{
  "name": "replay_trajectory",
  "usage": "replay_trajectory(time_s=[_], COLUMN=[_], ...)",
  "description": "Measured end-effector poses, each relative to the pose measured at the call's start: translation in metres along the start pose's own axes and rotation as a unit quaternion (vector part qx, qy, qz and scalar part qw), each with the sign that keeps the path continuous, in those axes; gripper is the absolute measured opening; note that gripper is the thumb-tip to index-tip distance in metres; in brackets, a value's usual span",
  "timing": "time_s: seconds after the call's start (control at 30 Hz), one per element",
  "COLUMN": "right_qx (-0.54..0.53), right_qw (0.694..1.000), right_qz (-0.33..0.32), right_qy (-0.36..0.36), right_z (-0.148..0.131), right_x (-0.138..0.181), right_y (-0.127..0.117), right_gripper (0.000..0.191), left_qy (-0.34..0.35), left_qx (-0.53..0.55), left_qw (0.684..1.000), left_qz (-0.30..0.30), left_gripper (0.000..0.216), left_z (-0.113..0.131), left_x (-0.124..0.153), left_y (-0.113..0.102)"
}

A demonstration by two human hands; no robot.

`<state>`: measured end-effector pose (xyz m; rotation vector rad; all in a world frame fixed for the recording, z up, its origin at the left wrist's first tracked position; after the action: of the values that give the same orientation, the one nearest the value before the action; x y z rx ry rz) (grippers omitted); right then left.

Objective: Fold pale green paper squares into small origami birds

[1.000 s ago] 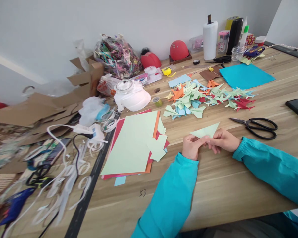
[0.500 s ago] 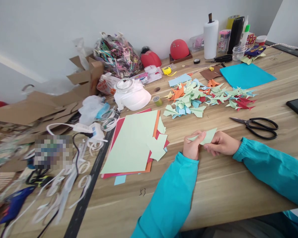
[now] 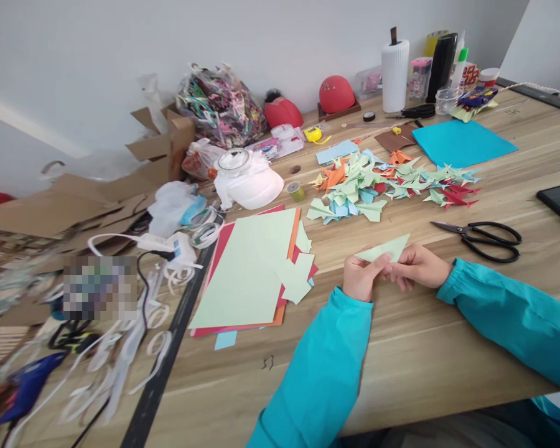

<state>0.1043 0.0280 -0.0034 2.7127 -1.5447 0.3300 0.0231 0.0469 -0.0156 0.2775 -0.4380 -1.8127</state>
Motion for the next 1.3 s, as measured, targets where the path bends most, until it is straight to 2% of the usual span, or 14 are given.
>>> replay_trajectory(time_s=[0.1, 0.33, 0.53, 0.6, 0.7, 0.77, 0.83, 0.9, 1.0, 1.13, 1.3], right_qx=[0.003, 0.092, 0.064, 0.037, 0.002, -0.013, -0.035, -0.063, -0.094, -0.132, -0.192], right_qw=[1.0, 0.994, 0.997, 0.999, 1.0, 1.0, 0.999, 0.994, 0.984, 0.975, 0.96], right_qz=[0.0, -0.017, -0.027, -0.014, -0.002, -0.002, 0.03, 0.09, 0.151, 0.175, 0.201], right_qy=[-0.004, -0.061, -0.045, -0.029, -0.014, -0.014, -0.011, 0.001, 0.018, 0.021, 0.029], right_z=[0.001, -0.008, -0.005, -0.003, -0.002, -0.003, -0.003, 0.0, 0.005, 0.008, 0.012], right_x=[0.0, 0.001, 0.001, 0.0, 0.0, 0.001, 0.002, 0.003, 0.004, 0.003, 0.004], right_y=[0.0, 0.007, 0.009, 0.007, 0.004, 0.004, -0.002, -0.013, -0.022, -0.025, -0.028], right_gripper=[0.046, 0.043, 0.044, 0.045, 0.044, 0.042, 0.042, 0.044, 0.047, 0.046, 0.058], left_qy=[0.011, 0.01, 0.003, -0.004, -0.014, -0.018, -0.02, -0.027, -0.039, -0.051, -0.051], left_qx=[-0.028, -0.036, 0.013, 0.009, -0.003, 0.002, 0.01, -0.002, -0.051, -0.098, -0.131], left_qw=[0.999, 0.999, 0.998, 0.998, 1.0, 1.0, 0.999, 0.998, 0.998, 0.994, 0.99], left_qz=[-0.017, 0.028, 0.065, 0.059, 0.02, 0.023, 0.047, 0.056, 0.025, -0.006, 0.004], left_gripper=[0.026, 0.022, 0.038, 0.041, 0.034, 0.029, 0.027, 0.028, 0.033, 0.035, 0.038], left_z=[0.001, 0.004, 0.005, 0.003, 0.001, 0.001, 0.0, -0.001, -0.003, -0.004, 0.001], left_x=[0.0, 0.0, 0.0, 0.0, 0.0, 0.0, 0.0, 0.001, 0.002, 0.004, 0.006], left_y=[0.001, -0.004, -0.004, -0.003, 0.002, 0.001, -0.003, -0.005, -0.002, 0.002, 0.004])
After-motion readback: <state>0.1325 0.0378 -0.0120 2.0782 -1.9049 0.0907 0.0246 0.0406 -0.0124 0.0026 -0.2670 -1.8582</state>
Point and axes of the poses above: each hand's wrist, its own x-axis away from the middle knuckle, its own y-axis out of the palm, z = x × y, the point moved 8 cm from there along -x, towards the middle knuckle, and after that the axes turned 3 degrees about y, right-handed, at the moved point
